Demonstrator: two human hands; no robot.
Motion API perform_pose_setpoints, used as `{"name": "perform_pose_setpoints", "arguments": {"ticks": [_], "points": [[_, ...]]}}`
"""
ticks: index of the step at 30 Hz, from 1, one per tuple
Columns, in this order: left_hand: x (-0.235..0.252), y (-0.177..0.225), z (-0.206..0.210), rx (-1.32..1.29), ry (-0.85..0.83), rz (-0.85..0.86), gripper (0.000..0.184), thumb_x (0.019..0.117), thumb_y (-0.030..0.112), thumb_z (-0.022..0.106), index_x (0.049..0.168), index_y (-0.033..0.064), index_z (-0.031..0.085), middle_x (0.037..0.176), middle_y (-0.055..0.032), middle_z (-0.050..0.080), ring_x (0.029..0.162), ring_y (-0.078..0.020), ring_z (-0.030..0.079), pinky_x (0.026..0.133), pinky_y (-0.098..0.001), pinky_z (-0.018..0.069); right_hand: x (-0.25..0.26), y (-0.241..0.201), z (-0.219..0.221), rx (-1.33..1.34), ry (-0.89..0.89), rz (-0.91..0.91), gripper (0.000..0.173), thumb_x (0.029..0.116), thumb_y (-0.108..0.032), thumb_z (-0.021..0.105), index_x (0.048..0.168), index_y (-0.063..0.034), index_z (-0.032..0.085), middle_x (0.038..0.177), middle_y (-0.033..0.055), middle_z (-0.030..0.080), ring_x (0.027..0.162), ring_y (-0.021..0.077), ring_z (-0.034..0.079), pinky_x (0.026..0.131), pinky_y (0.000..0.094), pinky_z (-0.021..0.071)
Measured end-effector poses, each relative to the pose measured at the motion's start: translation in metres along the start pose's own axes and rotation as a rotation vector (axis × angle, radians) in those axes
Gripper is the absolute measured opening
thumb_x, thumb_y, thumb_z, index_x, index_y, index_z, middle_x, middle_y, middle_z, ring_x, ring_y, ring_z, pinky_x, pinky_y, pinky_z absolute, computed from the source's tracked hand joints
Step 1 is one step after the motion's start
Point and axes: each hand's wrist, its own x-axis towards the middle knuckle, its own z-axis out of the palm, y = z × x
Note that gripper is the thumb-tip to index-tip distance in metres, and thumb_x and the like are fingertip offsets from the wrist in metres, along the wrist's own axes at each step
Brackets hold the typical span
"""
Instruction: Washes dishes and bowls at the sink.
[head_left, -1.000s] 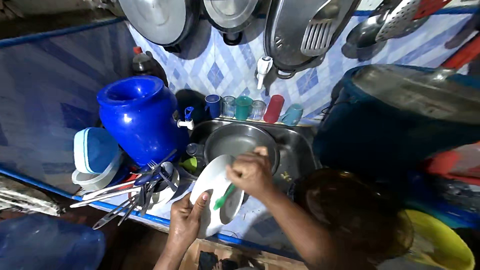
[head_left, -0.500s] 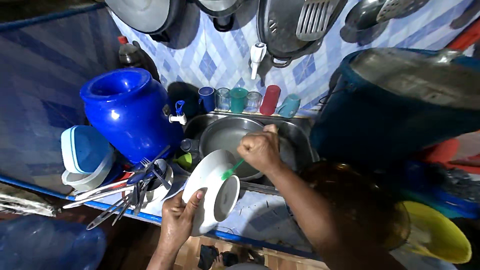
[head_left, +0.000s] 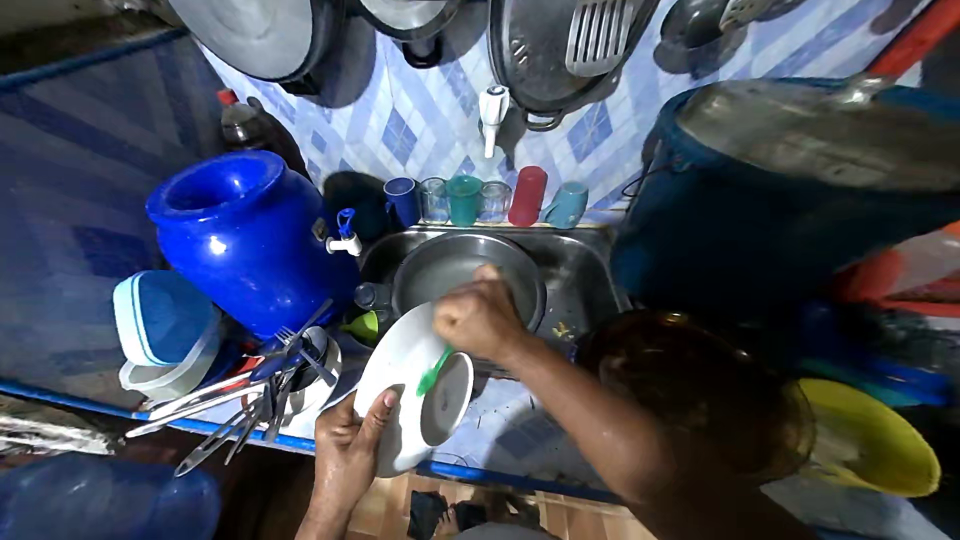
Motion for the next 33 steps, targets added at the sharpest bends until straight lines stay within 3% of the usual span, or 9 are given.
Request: {"name": "perform_pose_setpoints", "arguments": {"ticks": [3,8,11,14,19,23,28,31,33], "points": [[-0.002,-0.005,-0.003,-0.031,0.010,0.031,0.011,0.0963,0.016,0.066,0.089,0.0135,0.073,0.074,0.0123,0.073,0.065,0.0020,0.069,0.061,-0.0167,0.0593,-0.004,0.027,-0.006,-0.049,-0.034,0.200,0.033,0.0869,-0.014,0.063,0.056,-0.0041,0.058,0.053,0.0109,0.057,0.053,0.0269,0.058,0.073,0.0529,0.0436],[-0.003,-0.008,-0.005,-0.046,0.016,0.043,0.010,0.0960,0.016,0.066,0.088,0.0153,0.073,0.075,0.0129,0.073,0.066,0.0021,0.069,0.062,-0.0171,0.0594,-0.009,-0.008,0.015,0.043,0.053,0.091,0.032,0.0826,-0.013,0.063,0.052,-0.0083,0.053,0.051,0.0078,0.056,0.048,0.0224,0.055,0.069,0.0469,0.0420],[-0.006,-0.011,-0.009,-0.073,0.052,0.018,0.010,0.0956,0.015,0.067,0.088,0.0141,0.073,0.075,0.0118,0.073,0.065,0.0009,0.069,0.061,-0.0177,0.0598,-0.022,0.022,0.005,0.016,-0.084,0.399,0.030,0.0894,-0.014,0.064,0.063,-0.0014,0.065,0.059,0.0133,0.062,0.061,0.0310,0.063,0.072,0.0560,0.0477],[-0.010,-0.015,-0.012,-0.099,0.087,0.007,0.010,0.0953,0.013,0.066,0.089,0.0140,0.074,0.076,0.0113,0.074,0.066,0.0001,0.070,0.062,-0.0182,0.0604,-0.031,0.030,0.003,-0.039,-0.139,0.583,0.036,0.0915,-0.016,0.063,0.058,-0.0024,0.057,0.058,0.0130,0.058,0.062,0.0310,0.060,0.072,0.0547,0.0444],[-0.009,-0.017,-0.011,-0.109,0.070,0.025,0.007,0.0950,0.017,0.069,0.091,0.0160,0.075,0.078,0.0114,0.075,0.068,0.0003,0.070,0.064,-0.0185,0.0605,-0.026,-0.010,0.026,0.123,0.050,0.384,0.035,0.0842,-0.016,0.065,0.053,-0.0080,0.053,0.048,0.0046,0.050,0.048,0.0195,0.050,0.062,0.0444,0.0391],[-0.012,-0.021,-0.013,-0.123,0.096,0.032,0.009,0.0956,0.016,0.068,0.091,0.0159,0.075,0.079,0.0116,0.075,0.069,0.0002,0.071,0.065,-0.0186,0.0608,-0.052,0.032,0.016,0.147,-0.111,0.775,0.031,0.0951,-0.016,0.064,0.070,0.0024,0.066,0.067,0.0167,0.063,0.068,0.0328,0.063,0.066,0.0561,0.0485],[-0.026,-0.027,-0.021,-0.127,0.090,0.058,0.009,0.0953,0.028,0.070,0.093,0.0236,0.077,0.082,0.0134,0.076,0.072,0.0012,0.071,0.067,-0.0182,0.0609,-0.066,0.031,0.031,0.602,0.037,1.224,0.052,0.1096,-0.046,0.042,0.104,-0.0025,0.069,0.085,0.0046,0.065,0.066,0.0096,0.050,0.060,0.0316,0.0431],[-0.026,-0.028,-0.021,-0.128,0.101,0.070,0.010,0.0950,0.032,0.071,0.092,0.0252,0.077,0.082,0.0144,0.076,0.072,0.0018,0.071,0.067,-0.0176,0.0606,-0.052,0.000,0.042,0.663,-0.190,1.247,0.078,0.1073,-0.062,0.024,0.117,0.0030,0.065,0.106,0.0243,0.065,0.094,0.0346,0.062,0.080,0.0550,0.0514],[-0.027,-0.029,-0.023,-0.157,0.094,0.045,0.008,0.0937,0.030,0.072,0.092,0.0240,0.077,0.082,0.0127,0.076,0.072,0.0010,0.071,0.067,-0.0184,0.0608,-0.045,-0.007,0.048,0.531,-0.212,1.188,0.079,0.1079,-0.060,0.029,0.102,0.0084,0.068,0.099,0.0303,0.066,0.097,0.0437,0.064,0.084,0.0631,0.0483]]}}
